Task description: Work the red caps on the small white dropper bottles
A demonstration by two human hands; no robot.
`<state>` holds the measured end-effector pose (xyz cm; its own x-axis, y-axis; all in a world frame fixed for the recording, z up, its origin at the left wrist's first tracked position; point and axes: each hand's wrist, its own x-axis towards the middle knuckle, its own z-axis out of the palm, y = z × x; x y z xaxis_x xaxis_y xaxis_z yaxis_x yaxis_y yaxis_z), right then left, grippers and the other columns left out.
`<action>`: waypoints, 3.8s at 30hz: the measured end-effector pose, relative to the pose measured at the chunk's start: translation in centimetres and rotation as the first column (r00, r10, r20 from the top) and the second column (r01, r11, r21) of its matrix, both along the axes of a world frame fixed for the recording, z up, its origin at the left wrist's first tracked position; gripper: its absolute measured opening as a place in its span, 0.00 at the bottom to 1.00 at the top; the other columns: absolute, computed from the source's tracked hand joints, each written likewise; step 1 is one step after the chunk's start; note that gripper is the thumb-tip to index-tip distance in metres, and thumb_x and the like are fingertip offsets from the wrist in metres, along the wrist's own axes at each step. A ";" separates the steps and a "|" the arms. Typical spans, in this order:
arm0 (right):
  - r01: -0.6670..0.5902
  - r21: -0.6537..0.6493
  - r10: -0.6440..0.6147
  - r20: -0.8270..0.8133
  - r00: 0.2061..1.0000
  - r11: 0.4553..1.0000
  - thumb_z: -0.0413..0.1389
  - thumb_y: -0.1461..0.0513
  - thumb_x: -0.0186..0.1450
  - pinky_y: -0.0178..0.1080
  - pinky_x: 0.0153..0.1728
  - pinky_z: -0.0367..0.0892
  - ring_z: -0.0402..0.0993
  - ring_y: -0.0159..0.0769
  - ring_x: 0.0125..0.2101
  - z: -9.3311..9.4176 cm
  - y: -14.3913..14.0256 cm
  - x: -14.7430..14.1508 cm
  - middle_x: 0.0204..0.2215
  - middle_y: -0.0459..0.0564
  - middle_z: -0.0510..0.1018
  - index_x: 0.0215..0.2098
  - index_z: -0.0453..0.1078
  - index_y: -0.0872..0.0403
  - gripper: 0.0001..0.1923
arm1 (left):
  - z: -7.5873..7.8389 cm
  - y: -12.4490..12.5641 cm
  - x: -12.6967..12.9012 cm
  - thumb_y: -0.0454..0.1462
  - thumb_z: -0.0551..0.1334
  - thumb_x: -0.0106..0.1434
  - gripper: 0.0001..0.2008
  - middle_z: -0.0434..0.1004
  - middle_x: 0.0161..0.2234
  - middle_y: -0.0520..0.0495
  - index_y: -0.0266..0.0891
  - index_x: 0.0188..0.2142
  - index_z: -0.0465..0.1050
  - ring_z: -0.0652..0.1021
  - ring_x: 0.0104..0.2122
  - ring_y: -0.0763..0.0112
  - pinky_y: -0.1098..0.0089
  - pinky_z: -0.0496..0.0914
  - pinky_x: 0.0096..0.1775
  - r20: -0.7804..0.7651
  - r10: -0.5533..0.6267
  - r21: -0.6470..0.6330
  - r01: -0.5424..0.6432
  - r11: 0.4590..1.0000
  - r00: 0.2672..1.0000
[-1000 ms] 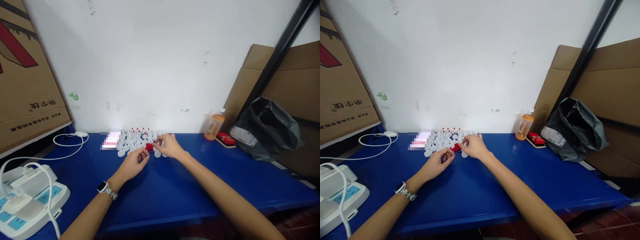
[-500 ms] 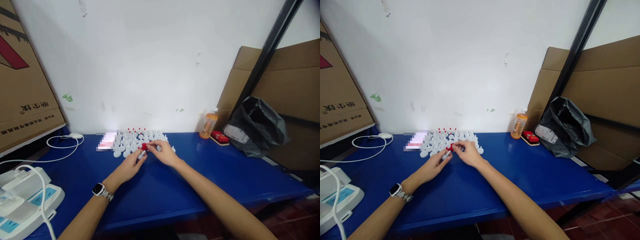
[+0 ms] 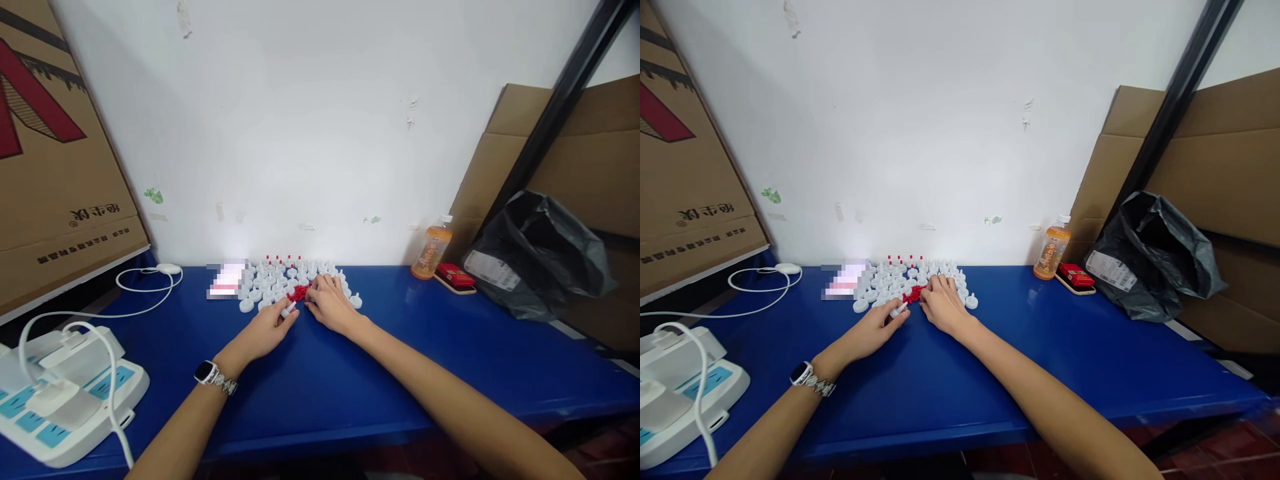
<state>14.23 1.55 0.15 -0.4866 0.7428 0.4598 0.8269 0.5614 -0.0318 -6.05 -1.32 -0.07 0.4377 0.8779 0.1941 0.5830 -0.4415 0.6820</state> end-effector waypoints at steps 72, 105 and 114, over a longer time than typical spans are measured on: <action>0.070 -0.317 -0.132 -0.177 0.975 0.946 0.58 0.70 0.56 0.33 0.34 0.62 0.73 0.36 0.35 3.2 16.6 -5.5 0.33 0.53 0.81 0.32 0.74 0.57 0.06 | -0.7 -0.4 1.9 0.47 0.55 0.67 0.16 0.72 0.31 0.48 0.39 0.33 0.73 0.70 0.29 0.71 0.69 0.64 0.32 0.052 -0.022 0.023 0.021 1.000 0.998; 0.043 -0.094 -0.043 -0.004 0.999 0.995 0.53 0.61 0.68 0.44 0.44 0.53 0.67 0.43 0.41 1.7 0.7 0.9 0.36 0.54 0.78 0.38 0.71 0.54 0.07 | -0.5 -0.3 1.5 0.46 0.58 0.64 0.14 0.68 0.25 0.54 0.39 0.42 0.69 0.68 0.23 0.73 0.71 0.62 0.28 0.085 -0.002 0.027 0.000 1.000 0.996; -0.340 -0.302 0.086 -0.623 0.778 0.891 0.56 0.59 0.65 0.36 0.34 0.61 0.69 0.32 0.29 1.3 -1.6 0.2 0.29 0.45 0.79 0.33 0.75 0.53 0.08 | -0.6 0.1 0.9 0.48 0.58 0.65 0.18 0.71 0.36 0.50 0.41 0.50 0.67 0.70 0.30 0.70 0.70 0.64 0.32 0.023 0.034 0.187 -0.037 0.982 0.999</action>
